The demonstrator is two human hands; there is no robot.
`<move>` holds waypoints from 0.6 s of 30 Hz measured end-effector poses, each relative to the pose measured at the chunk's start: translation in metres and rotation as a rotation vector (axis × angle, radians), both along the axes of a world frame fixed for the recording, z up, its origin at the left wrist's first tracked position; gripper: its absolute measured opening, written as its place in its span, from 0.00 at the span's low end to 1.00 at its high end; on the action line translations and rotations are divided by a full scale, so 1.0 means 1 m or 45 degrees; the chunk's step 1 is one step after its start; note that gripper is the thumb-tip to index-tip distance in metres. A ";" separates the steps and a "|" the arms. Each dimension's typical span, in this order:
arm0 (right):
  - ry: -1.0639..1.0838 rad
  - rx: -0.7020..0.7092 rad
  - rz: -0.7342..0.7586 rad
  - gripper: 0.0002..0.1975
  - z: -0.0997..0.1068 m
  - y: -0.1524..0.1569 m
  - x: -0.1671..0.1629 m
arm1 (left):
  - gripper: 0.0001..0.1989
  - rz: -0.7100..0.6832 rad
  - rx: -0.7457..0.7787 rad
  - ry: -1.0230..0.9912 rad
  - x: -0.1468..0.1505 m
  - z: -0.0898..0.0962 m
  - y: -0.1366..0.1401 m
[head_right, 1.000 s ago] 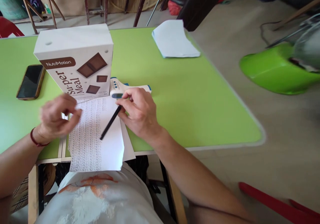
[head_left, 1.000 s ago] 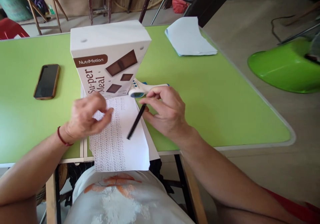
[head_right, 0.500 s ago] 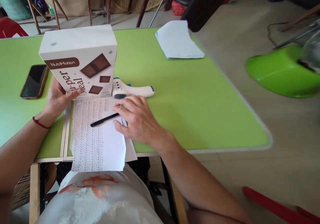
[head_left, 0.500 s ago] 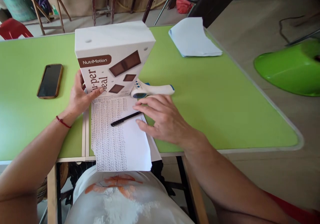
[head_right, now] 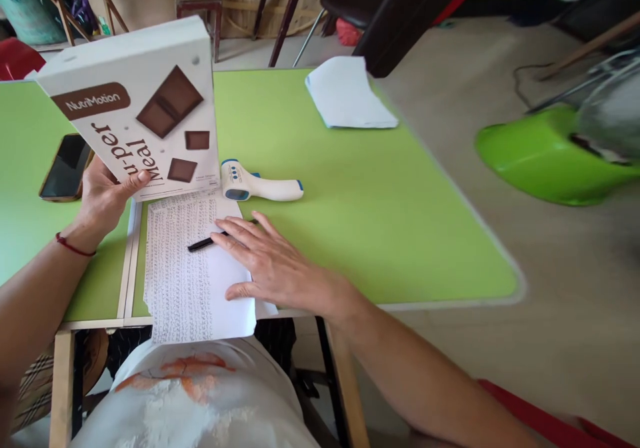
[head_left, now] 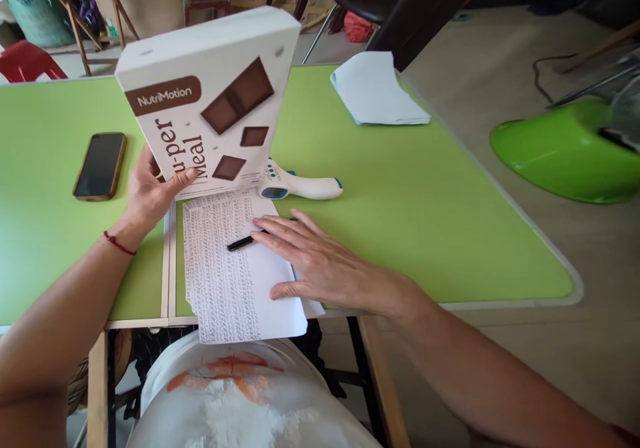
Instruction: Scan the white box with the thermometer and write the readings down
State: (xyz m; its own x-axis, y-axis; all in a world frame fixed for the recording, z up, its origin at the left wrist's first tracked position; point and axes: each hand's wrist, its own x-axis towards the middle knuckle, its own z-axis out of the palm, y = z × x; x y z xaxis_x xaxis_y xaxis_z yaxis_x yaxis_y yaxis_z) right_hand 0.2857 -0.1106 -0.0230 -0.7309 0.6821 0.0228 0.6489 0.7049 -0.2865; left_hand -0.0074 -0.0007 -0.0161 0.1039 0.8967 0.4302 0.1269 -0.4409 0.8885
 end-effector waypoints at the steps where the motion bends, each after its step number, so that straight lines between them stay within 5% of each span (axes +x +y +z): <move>1: 0.004 0.002 0.006 0.40 0.003 -0.003 0.000 | 0.32 0.001 -0.012 -0.004 0.000 0.002 -0.002; 9: 0.104 -0.020 0.193 0.46 0.004 -0.049 -0.023 | 0.32 -0.036 -0.106 -0.001 0.007 0.008 -0.014; 18: 0.007 0.020 0.080 0.37 -0.012 -0.042 -0.041 | 0.31 -0.029 -0.109 -0.026 0.007 0.010 -0.015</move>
State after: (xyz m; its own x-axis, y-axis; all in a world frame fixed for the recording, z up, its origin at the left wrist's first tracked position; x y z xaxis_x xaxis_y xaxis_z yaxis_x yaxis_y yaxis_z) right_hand 0.2445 -0.1529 -0.0352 -0.7720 0.6345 0.0373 0.6018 0.7486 -0.2783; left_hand -0.0007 -0.0155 -0.0062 0.1165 0.9278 0.3543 0.0994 -0.3659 0.9253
